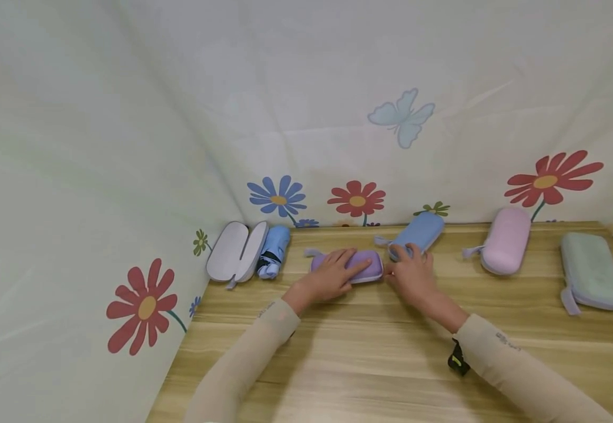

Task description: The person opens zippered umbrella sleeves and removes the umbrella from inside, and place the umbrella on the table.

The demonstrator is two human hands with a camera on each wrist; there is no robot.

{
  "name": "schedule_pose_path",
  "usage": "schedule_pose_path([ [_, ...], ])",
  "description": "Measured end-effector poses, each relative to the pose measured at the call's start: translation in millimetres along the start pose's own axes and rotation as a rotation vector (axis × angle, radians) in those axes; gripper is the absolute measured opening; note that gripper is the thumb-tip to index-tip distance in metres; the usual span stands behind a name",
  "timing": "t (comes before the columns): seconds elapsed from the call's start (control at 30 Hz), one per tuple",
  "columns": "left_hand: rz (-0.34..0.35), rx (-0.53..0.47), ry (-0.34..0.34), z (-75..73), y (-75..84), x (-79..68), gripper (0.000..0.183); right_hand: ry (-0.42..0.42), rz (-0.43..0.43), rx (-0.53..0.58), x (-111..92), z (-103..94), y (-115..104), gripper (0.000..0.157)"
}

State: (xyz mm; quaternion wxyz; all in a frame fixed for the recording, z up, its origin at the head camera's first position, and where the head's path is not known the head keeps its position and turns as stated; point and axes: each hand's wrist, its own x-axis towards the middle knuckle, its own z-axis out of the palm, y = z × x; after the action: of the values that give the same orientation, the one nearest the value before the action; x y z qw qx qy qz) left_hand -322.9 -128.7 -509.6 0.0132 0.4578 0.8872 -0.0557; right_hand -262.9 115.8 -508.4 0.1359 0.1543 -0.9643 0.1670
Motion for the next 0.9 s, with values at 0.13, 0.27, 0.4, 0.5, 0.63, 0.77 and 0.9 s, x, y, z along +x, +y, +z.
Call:
schedule_pose_path([
  [0.13,0.021,-0.026,0.001,0.5,-0.5,-2.3,0.068,-0.007,0.010,-0.013,1.1,-1.3,6.6,0.006],
  [0.27,0.052,-0.054,0.002,0.9,-2.1,-4.3,0.066,-0.010,0.015,-0.026,2.1,-3.5,9.2,0.007],
  [0.4,0.103,-0.065,0.017,1.2,-4.3,-6.1,0.064,-0.001,0.026,-0.035,3.2,-5.0,9.5,0.007],
  [0.5,0.157,-0.063,0.035,0.7,-5.7,-7.4,0.063,-0.001,0.038,-0.039,4.2,-6.6,9.9,0.008],
  [0.63,0.197,-0.086,0.047,0.6,-7.8,-8.0,0.064,-0.013,0.045,-0.034,5.0,-8.1,10.2,0.009],
  [0.77,0.165,-0.104,0.045,2.5,-12.8,-8.2,0.064,-0.023,0.038,-0.027,3.8,-8.6,9.3,0.008],
  [0.9,0.083,-0.060,0.111,4.6,-19.6,-6.0,0.059,-0.020,-0.001,-0.039,-0.5,-8.6,5.0,0.005],
])
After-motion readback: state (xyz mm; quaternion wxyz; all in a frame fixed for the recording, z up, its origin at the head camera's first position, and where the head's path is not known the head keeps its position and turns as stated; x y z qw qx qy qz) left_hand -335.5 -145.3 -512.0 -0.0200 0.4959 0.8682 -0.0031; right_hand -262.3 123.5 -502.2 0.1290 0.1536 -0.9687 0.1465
